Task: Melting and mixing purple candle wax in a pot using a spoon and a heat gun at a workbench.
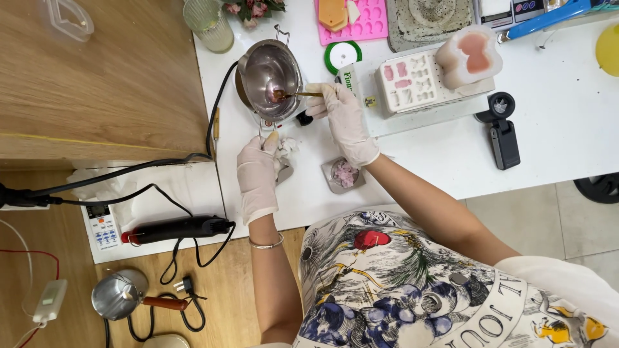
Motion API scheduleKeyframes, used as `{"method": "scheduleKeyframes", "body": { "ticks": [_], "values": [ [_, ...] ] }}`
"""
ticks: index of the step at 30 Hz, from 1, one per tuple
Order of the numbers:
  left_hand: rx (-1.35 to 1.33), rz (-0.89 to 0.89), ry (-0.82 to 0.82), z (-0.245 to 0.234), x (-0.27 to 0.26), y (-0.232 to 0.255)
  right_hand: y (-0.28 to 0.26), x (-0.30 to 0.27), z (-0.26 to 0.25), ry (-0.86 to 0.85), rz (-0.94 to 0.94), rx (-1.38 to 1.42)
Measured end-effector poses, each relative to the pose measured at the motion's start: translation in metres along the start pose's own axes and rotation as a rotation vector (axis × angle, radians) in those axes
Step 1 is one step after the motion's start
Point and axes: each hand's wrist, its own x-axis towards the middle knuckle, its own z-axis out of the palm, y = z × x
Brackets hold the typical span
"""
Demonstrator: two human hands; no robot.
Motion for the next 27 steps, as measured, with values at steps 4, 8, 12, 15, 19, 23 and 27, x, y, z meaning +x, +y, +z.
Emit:
{"method": "scheduleKeyframes", "body": {
  "ticks": [4, 8, 12, 15, 19, 23, 27],
  "values": [
    [-0.357, -0.233, -0.116, -0.008, -0.007, 0.022, 0.022, 0.014, -0.004, 0.025, 0.116, 0.151],
    [-0.353, -0.25, -0.101, -0.007, -0.007, 0.024, 0.044, 0.025, -0.015, 0.02, 0.25, 0.419],
    [-0.413, -0.288, -0.099, -0.008, -0.006, 0.026, 0.019, 0.009, -0.013, 0.019, 0.295, 0.51],
    [-0.45, -0.264, -0.103, -0.004, -0.003, 0.015, -0.018, -0.018, -0.016, 0.01, 0.241, 0.531],
    [-0.457, -0.269, -0.107, -0.002, -0.001, 0.01, -0.056, -0.051, -0.046, -0.001, 0.18, 0.516],
    [-0.688, -0.35, -0.115, -0.001, -0.001, 0.011, -0.077, -0.078, -0.09, 0.091, 0.07, 0.477],
    [-0.608, -0.348, -0.129, -0.01, -0.008, 0.032, -0.087, -0.099, -0.129, 0.281, -0.036, 0.337]
  ]
}}
